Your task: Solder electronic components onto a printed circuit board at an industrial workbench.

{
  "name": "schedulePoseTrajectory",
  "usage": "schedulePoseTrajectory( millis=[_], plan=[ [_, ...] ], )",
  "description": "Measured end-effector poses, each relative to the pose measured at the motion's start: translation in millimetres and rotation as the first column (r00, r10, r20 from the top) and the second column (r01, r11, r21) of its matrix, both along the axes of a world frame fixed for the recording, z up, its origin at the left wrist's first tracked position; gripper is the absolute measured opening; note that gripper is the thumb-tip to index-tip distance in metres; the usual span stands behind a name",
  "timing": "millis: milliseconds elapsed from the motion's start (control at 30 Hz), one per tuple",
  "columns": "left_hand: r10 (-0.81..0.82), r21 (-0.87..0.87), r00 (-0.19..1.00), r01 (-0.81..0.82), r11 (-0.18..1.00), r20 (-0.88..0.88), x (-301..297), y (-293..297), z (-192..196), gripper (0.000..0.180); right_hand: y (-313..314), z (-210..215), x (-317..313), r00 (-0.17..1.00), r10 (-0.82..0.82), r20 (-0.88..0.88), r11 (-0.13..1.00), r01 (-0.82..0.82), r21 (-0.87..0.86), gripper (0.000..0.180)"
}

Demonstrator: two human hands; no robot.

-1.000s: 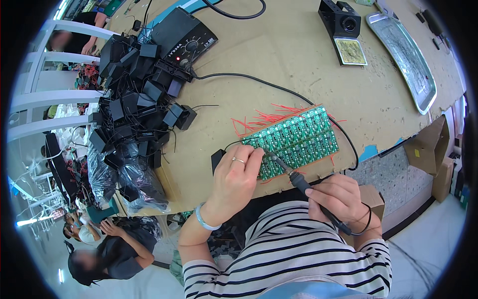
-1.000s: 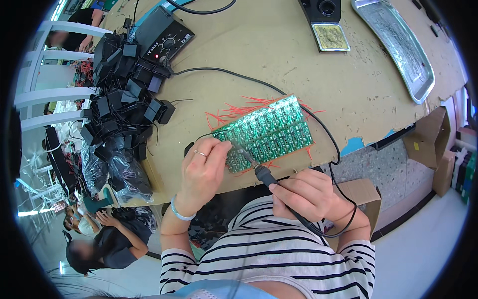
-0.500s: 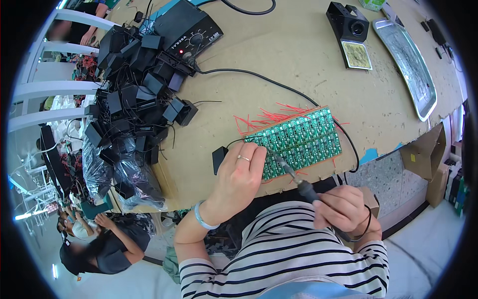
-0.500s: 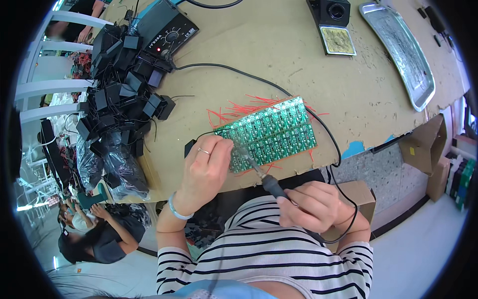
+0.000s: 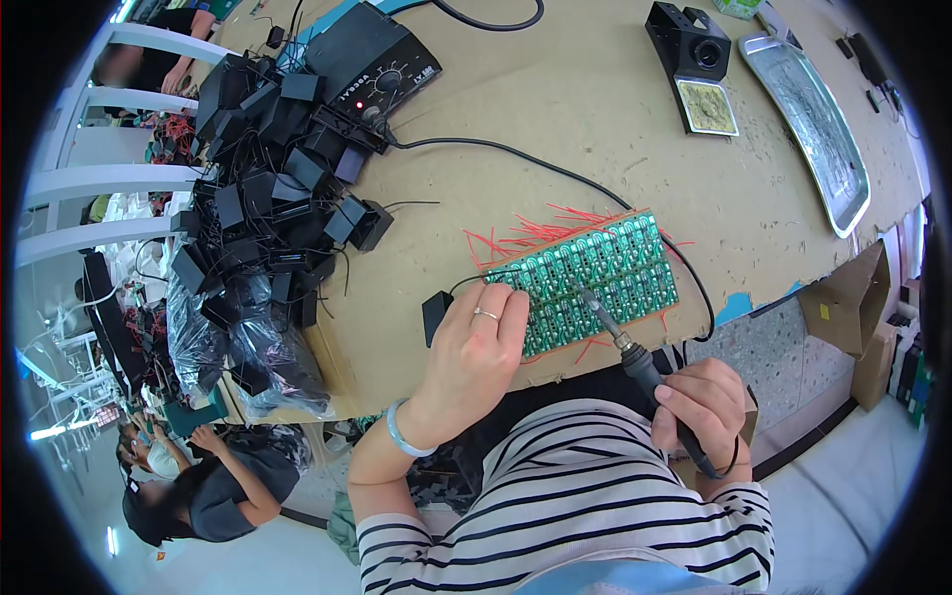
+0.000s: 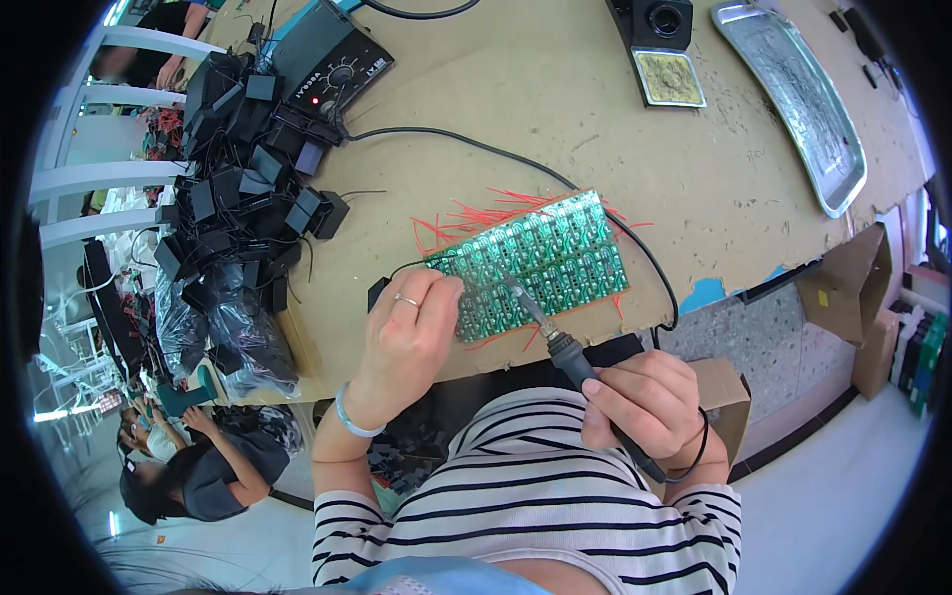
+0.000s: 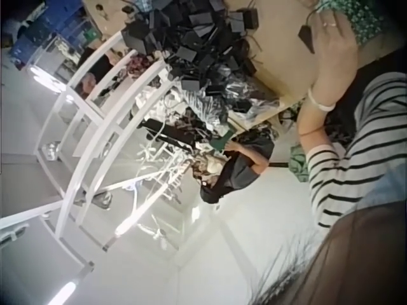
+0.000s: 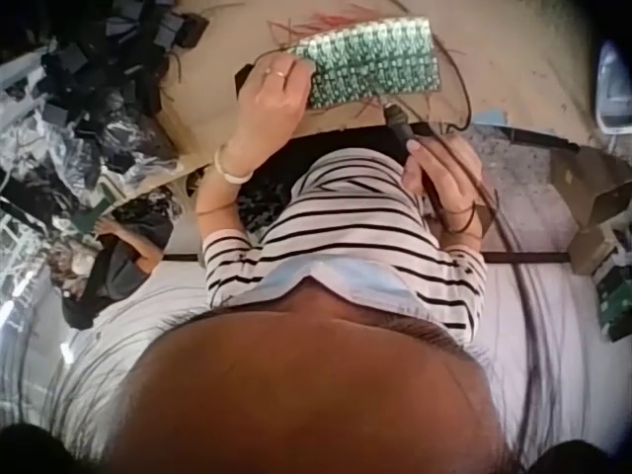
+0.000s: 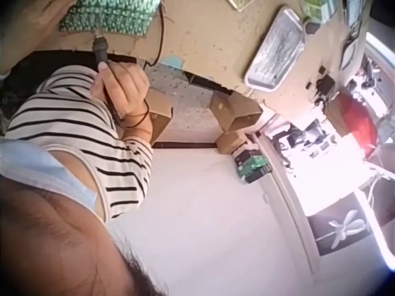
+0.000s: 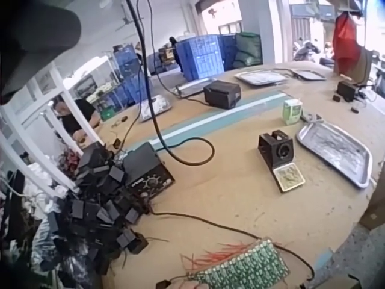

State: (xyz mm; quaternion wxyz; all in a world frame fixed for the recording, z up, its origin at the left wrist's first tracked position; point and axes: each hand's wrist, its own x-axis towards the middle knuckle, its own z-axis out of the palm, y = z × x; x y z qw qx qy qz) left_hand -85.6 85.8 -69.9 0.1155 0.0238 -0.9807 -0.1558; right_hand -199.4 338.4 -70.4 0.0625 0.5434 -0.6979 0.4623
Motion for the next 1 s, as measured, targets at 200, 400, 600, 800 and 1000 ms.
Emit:
schedulePoseTrajectory(
  millis=[200, 400, 600, 800, 1000],
  plan=[
    [0.007, -0.032, 1.0, -0.007, 0.999, -0.007, -0.4, -0.4, 0.5, 0.03, 1.5, -2.0, 0.7, 1.0, -0.018, 0.011, 1.0, 0.018, -0.014, 0.024],
    [0.088, -0.013, 0.995, -0.089, 0.996, -0.053, 3.2, -2.2, 6.1, 0.026, -0.1, 0.7, -2.1, 1.0, -0.016, 0.009, 1.0, 0.016, -0.026, 0.025],
    [0.42, -0.133, 0.879, -0.454, 0.881, -0.225, 29.0, -66.3, 18.0, 0.03, 4.6, -2.0, -2.0, 0.995, -0.103, -0.014, 0.994, 0.103, -0.03, 0.021],
    [0.303, 0.058, 0.927, -0.297, 0.953, -0.223, 25.4, -107.5, -2.3, 0.044, -2.0, -0.7, -6.5, 0.994, -0.105, -0.034, 0.993, 0.103, -0.048, 0.022],
    [0.356, 0.303, 0.89, -0.269, 0.914, -0.286, 9.9, -99.2, -9.5, 0.015, -6.9, 4.5, -3.0, 0.998, -0.064, -0.006, 0.996, 0.063, -0.069, 0.023]
  ],
)
